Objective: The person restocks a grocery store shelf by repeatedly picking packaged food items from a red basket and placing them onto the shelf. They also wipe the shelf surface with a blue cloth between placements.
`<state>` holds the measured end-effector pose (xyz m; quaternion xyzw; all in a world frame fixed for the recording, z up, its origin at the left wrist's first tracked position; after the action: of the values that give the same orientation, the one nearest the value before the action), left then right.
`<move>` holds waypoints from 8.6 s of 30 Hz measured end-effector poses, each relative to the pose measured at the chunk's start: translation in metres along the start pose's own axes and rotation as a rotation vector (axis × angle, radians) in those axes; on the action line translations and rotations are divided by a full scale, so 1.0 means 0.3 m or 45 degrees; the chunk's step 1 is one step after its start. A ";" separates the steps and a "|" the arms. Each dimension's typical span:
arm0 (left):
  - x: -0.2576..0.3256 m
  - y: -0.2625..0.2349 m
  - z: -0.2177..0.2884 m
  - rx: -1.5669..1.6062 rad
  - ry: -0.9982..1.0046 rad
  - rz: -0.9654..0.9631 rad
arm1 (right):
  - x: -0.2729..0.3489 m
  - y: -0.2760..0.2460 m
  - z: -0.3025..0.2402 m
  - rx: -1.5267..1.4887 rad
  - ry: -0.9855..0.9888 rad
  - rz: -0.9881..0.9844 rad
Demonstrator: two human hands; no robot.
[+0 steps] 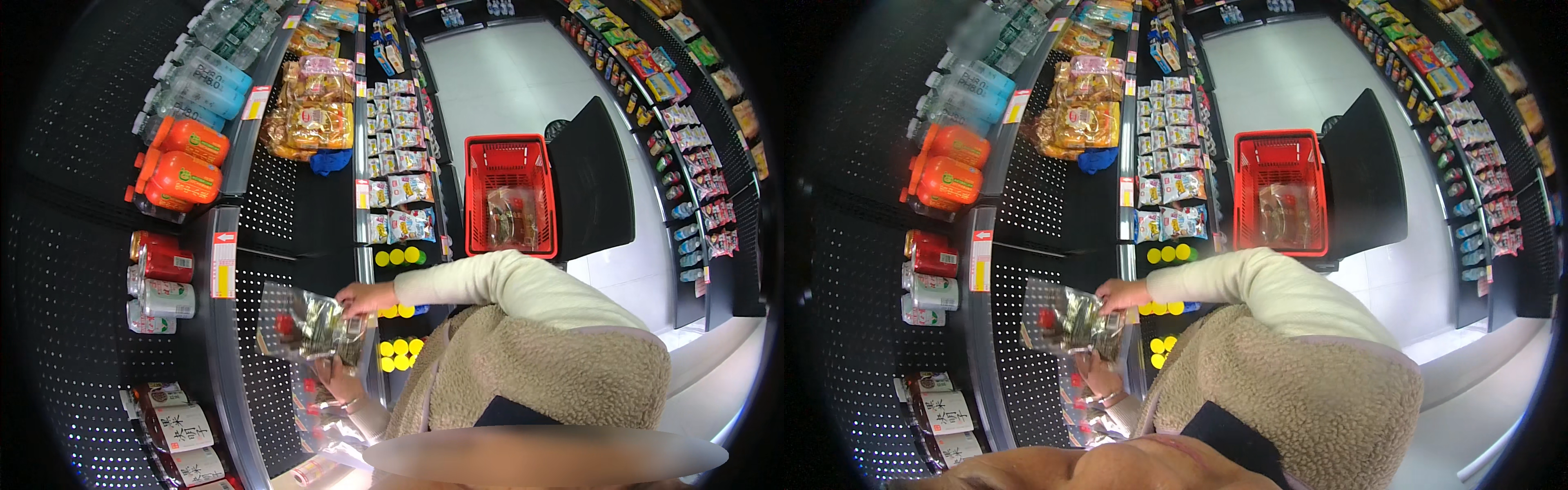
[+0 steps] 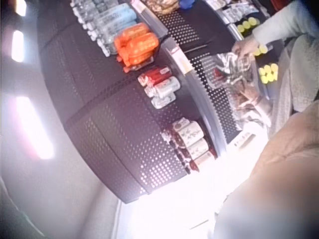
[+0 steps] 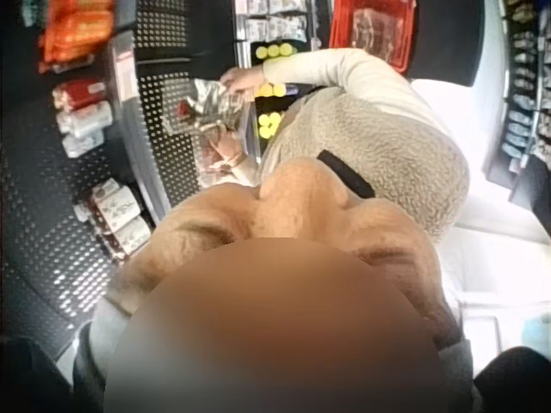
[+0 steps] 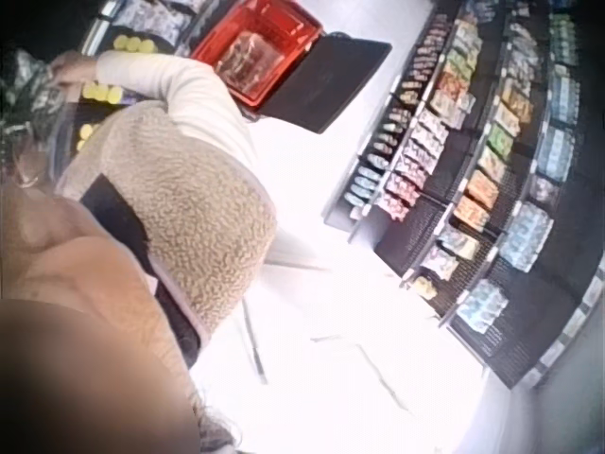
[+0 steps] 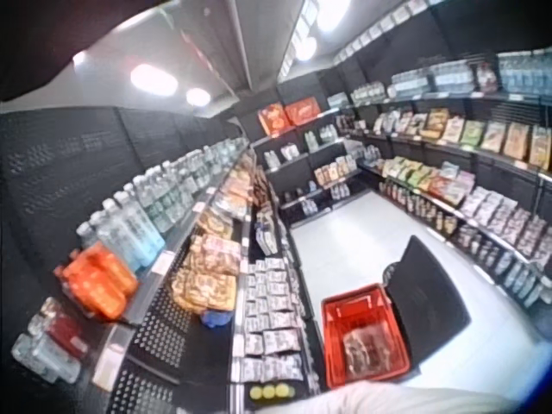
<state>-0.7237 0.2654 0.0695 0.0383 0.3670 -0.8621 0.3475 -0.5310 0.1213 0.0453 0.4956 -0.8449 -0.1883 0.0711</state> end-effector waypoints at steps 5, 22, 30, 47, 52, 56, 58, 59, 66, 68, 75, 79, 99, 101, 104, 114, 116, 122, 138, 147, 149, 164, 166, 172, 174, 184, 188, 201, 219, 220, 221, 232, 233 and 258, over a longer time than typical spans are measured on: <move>0.020 0.287 0.209 0.625 -0.126 -0.573 | 0.297 -0.266 -0.073 0.052 -0.169 0.084; 0.264 0.666 0.327 0.574 -0.536 -0.918 | 1.339 -1.316 0.531 -0.190 0.243 1.762; 0.352 0.688 0.334 0.477 -0.670 -0.817 | 1.441 -1.292 0.866 -0.271 0.914 1.514; 0.289 0.548 0.357 0.315 -0.296 -0.548 | 1.364 -1.721 0.161 -1.217 -0.789 0.995; 0.224 0.234 0.159 0.526 -0.273 -0.127 | 1.078 -1.395 0.373 -1.354 0.030 1.098; 0.244 -0.094 -0.065 0.451 -0.279 0.363 | 0.816 -1.089 0.601 -1.196 0.370 1.314; 0.327 -0.223 -0.173 0.577 -0.465 0.648 | 0.651 -0.895 0.517 -0.996 0.474 0.815; 0.352 -0.280 -0.203 0.576 -0.462 0.740 | 0.566 -0.788 0.447 -0.843 0.399 0.725; 0.420 -0.383 -0.294 0.855 -0.719 0.745 | 0.073 0.060 0.077 0.207 0.086 -0.167; 0.420 -0.387 -0.286 0.936 -0.734 0.740 | -0.034 0.242 0.119 0.483 0.030 -0.279; 0.432 -0.420 -0.263 1.196 -0.926 0.520 | -0.153 0.502 0.315 1.006 0.052 -0.280; 0.404 -0.411 -0.295 1.291 -0.917 0.462 | -0.137 0.504 0.324 0.977 0.083 -0.228; 0.286 -0.087 -0.116 1.213 -0.599 -0.129 | 0.143 0.281 0.082 0.546 -0.099 -0.052; 0.294 0.019 -0.067 1.364 -0.609 -0.191 | 0.241 0.217 0.050 0.489 -0.178 0.003; 0.296 0.183 0.020 1.237 -0.602 -0.262 | 0.367 0.123 0.022 0.383 -0.015 0.030; 0.315 0.649 0.282 1.248 -0.722 -0.490 | 0.660 -0.244 -0.077 0.638 -0.173 0.378; 0.307 0.723 0.295 1.119 -0.803 -0.557 | 0.698 -0.315 -0.082 0.544 -0.147 0.438; 0.363 0.866 0.244 0.675 -0.799 -0.741 | 0.840 -0.672 0.007 -0.088 -0.065 0.624; 0.522 0.790 0.179 0.686 -0.927 -0.836 | 1.303 -1.276 0.555 0.035 0.547 1.664; 0.482 0.763 0.151 0.597 -0.752 -0.894 | 1.534 -1.158 0.833 -0.223 0.733 1.673; 0.466 0.783 0.138 0.647 -0.826 -0.904 | 1.545 -1.148 0.816 -0.054 0.791 1.592; 0.419 0.780 0.099 0.660 -0.658 -1.115 | 1.494 -1.294 -0.055 -0.387 -0.469 1.971; 0.421 0.768 0.084 0.639 -0.683 -1.128 | 1.506 -1.367 -0.269 -0.248 -0.590 1.854; 0.422 0.738 0.038 0.610 -0.697 -1.191 | 1.495 -1.364 -1.041 0.520 -0.961 1.558; 0.428 0.714 0.028 0.571 -0.643 -1.158 | 1.505 -1.257 -1.171 0.214 -1.174 1.579; 0.397 0.560 0.105 0.768 -0.702 -0.638 | 0.964 -1.105 0.056 -0.551 -0.058 1.507; 0.326 0.401 0.110 0.833 -0.619 -0.276 | 0.717 -0.819 0.489 -0.625 0.546 1.101; 0.513 -0.345 -0.144 0.457 -0.446 0.937 | 0.114 0.072 0.135 0.134 0.438 -0.166; 0.564 -0.500 -0.371 0.706 -0.810 0.921 | -0.116 0.593 0.434 0.455 0.295 -0.578; 0.559 -0.496 -0.374 0.789 -0.830 0.914 | -0.116 0.591 0.434 0.447 0.300 -0.567; 0.554 -0.495 -0.376 0.830 -0.858 0.916 | -0.117 0.590 0.432 0.442 0.292 -0.552; 0.421 -0.434 -0.458 0.926 -1.087 0.315 | -0.102 0.583 0.395 0.375 0.384 -0.529; 0.410 -0.425 -0.454 0.934 -1.069 0.337 | -0.102 0.578 0.383 0.351 0.412 -0.502; 0.274 0.581 0.131 0.907 -0.558 -0.627 | 0.768 -0.526 -0.031 -0.184 -0.108 0.732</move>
<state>-0.6691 0.1075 -0.0340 -0.1157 -0.0348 -0.9785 0.1674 -0.5151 -0.1492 -0.0227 0.2215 -0.9372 -0.2406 0.1215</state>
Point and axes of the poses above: each hand's wrist, its own x-axis away from the middle knuckle, its own y-axis out of the palm, z = x × y, the point moved 5 cm from there along -x, towards the middle knuckle, and after that the axes turned 7 degrees about -x, right-handed, at the moved point
